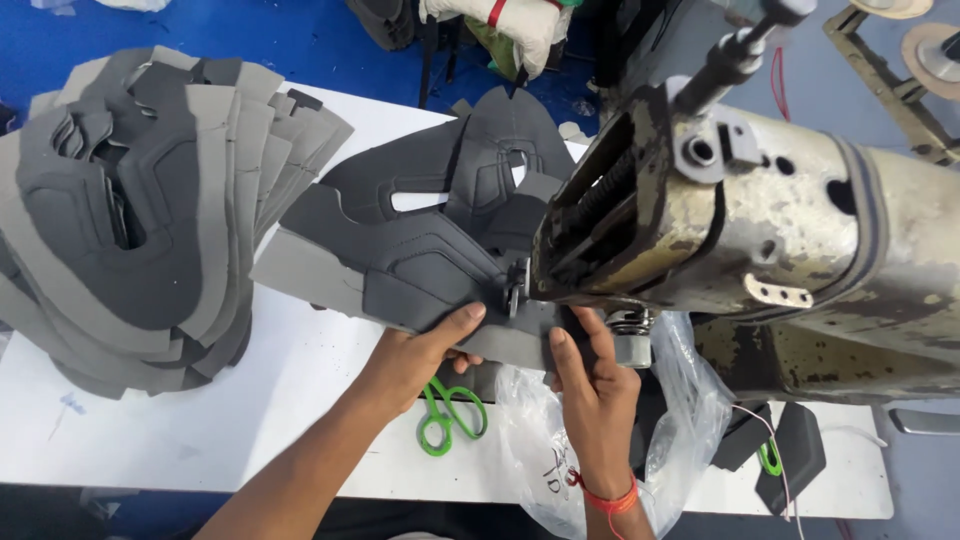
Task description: The person sews gray and black fabric pieces together using a sewing machine. They align the parts, guide them through the machine, and then use green scissors to cut the thread after each piece is completed.
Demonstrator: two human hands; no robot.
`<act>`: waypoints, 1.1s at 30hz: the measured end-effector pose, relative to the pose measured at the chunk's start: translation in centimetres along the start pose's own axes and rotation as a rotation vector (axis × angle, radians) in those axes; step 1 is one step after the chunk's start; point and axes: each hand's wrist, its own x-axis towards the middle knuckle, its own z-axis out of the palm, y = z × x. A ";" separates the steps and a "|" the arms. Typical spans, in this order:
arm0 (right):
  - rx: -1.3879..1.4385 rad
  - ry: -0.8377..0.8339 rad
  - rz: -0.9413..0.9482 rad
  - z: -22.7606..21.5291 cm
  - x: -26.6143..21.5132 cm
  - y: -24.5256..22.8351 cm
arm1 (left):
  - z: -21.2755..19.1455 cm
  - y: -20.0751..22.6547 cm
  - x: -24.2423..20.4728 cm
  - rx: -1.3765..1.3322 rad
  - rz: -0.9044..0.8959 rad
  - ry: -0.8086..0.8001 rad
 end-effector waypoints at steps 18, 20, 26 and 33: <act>0.321 -0.038 -0.198 -2.4 3.6 1.7 | 0.9 -2.4 3.4 0.113 0.378 0.221; 0.355 -0.038 -0.177 -4.3 3.2 2.8 | 0.8 -2.4 3.6 0.014 0.316 0.229; -0.095 0.079 0.022 -8.2 1.1 7.9 | -3.1 -5.7 3.4 0.176 -0.177 0.145; -0.800 -0.077 -0.317 -7.5 -0.3 8.1 | -10.1 -3.8 -3.3 0.779 0.075 0.076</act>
